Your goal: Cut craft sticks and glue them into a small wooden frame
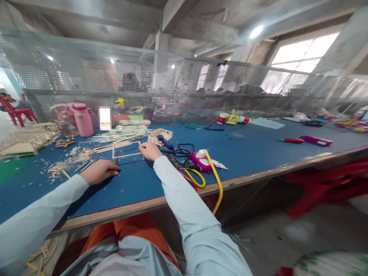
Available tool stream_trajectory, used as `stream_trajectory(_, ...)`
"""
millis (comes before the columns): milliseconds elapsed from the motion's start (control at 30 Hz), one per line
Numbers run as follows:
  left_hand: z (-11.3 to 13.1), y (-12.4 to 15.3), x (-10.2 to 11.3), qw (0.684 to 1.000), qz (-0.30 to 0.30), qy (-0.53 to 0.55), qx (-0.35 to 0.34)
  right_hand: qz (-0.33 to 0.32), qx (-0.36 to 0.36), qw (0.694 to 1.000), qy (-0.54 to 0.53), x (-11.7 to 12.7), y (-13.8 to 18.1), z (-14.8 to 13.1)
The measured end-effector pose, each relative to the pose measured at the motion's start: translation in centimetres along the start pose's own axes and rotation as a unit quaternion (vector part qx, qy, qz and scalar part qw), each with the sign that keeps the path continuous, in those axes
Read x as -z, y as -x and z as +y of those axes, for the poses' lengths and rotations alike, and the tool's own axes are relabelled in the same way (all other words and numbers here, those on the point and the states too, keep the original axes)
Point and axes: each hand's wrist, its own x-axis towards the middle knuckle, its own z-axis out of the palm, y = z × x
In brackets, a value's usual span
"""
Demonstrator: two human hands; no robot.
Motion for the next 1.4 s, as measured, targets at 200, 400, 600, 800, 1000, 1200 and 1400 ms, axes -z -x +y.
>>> stream_trajectory(200,1.4,0.0,0.1,0.998,-0.011,-0.059,0.007,-0.011,-0.014,0.998,-0.063,-1.0,0.0,0.0)
stream_trajectory(400,-0.4,2.3,3.1,0.981,-0.178,0.059,0.053,-0.025,-0.024,0.991,-0.132,-1.5,0.2,-0.5)
stream_trajectory(600,-3.4,4.0,5.9,0.971,-0.184,0.048,0.148,0.05,-0.041,0.994,-0.084,-0.9,0.0,-0.2)
stream_trajectory(800,-2.9,0.3,5.9,0.975,0.058,-0.096,0.194,0.074,0.049,0.996,0.026,-0.6,-1.6,-0.9)
stream_trajectory(1000,-0.8,-5.0,1.8,0.978,0.001,-0.054,0.202,-0.109,-0.009,0.988,0.107,-2.6,-2.7,-2.4)
stream_trajectory(1200,-0.6,-5.2,1.0,0.973,-0.025,-0.053,0.223,-0.13,-0.012,0.984,0.119,-2.3,-2.5,-2.4)
stream_trajectory(1400,-0.9,-5.4,0.8,0.977,-0.013,-0.069,0.204,-0.125,-0.01,0.986,0.106,-2.9,-2.6,-2.4)
